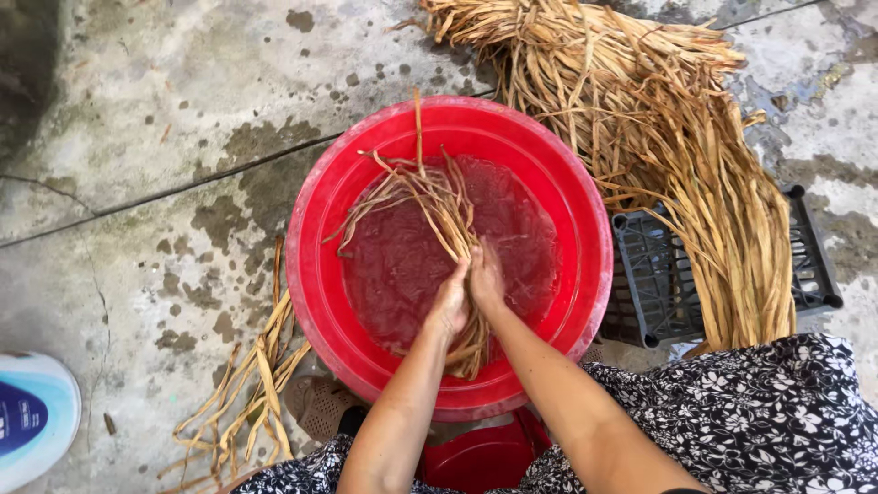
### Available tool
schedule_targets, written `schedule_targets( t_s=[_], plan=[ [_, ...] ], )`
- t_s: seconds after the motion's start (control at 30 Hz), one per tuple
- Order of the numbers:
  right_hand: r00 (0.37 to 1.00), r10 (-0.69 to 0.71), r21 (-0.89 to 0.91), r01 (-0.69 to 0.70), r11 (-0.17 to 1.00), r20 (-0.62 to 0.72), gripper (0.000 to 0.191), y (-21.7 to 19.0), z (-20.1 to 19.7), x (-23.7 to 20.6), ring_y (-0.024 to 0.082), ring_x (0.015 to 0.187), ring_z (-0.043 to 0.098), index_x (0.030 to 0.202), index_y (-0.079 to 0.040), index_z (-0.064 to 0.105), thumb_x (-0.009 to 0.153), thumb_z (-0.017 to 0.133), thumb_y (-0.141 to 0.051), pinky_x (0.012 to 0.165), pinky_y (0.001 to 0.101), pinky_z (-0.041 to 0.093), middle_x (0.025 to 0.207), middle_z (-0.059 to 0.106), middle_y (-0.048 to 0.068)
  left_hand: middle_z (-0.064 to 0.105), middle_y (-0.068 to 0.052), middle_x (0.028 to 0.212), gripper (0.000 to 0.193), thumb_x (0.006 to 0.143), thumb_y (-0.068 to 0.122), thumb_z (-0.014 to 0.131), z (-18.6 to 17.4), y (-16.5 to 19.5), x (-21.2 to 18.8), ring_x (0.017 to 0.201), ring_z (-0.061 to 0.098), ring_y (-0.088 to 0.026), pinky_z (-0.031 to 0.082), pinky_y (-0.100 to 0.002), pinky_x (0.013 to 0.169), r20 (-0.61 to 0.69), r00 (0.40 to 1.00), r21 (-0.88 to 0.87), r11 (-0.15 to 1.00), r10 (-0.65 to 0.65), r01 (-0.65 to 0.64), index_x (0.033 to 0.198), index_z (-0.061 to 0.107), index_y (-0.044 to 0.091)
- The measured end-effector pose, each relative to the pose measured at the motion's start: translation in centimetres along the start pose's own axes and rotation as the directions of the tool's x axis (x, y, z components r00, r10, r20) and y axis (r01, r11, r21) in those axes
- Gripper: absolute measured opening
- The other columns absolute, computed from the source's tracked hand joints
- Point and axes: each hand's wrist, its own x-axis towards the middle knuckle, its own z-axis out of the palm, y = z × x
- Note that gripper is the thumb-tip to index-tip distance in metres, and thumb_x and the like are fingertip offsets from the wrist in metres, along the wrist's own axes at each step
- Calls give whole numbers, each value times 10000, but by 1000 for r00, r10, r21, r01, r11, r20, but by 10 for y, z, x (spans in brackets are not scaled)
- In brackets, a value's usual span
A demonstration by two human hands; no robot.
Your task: The person sits on the ground and washes bundles of dried leaves in a red basin of soapy water, rubbing and swishing each bundle by hand, wringing it out, and placing the washed bundle on the ground beside the basin. At the end they gather a washed bundle and carry it toward a drying area.
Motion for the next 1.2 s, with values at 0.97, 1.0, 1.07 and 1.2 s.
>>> schedule_targets(
  t_s=[0.97,1.0,1.07,1.2],
  plan=[
    [815,378,137,-477,868,439,706,22,-8,3,568,1104,564,1332,13,636,1098,378,-601,870,611,455,1254,638,344,596,-181,1467,713,1008,588,527,5,12,-5,1349,544,-285,428,-409,1121,118,882,454,765,456,-457,1491,503,65],
    [650,473,312,-729,609,594,823,27,-8,8,708,1021,503,1304,111,647,1123,424,-661,749,663,423,1194,618,472,622,-276,1326,662,984,514,574,-4,16,2,1201,578,-429,470,-513,998,-61,934,528,805,353,-270,1463,515,61],
    [569,663,286,-821,494,487,845,36,-17,22,398,1122,680,1315,34,706,981,498,-714,977,552,533,1239,682,228,682,-329,1154,588,962,447,621,-24,17,1,1037,651,-524,532,-577,871,-226,899,686,716,374,-126,1403,545,66],
    [648,633,304,-760,575,422,819,52,-27,30,258,1360,424,1482,-66,491,937,586,-670,1136,465,331,1473,497,105,694,-284,1112,568,942,398,621,-27,-9,-4,1038,668,-452,512,-527,892,-130,924,925,380,359,-18,1439,504,149]
  ],
)
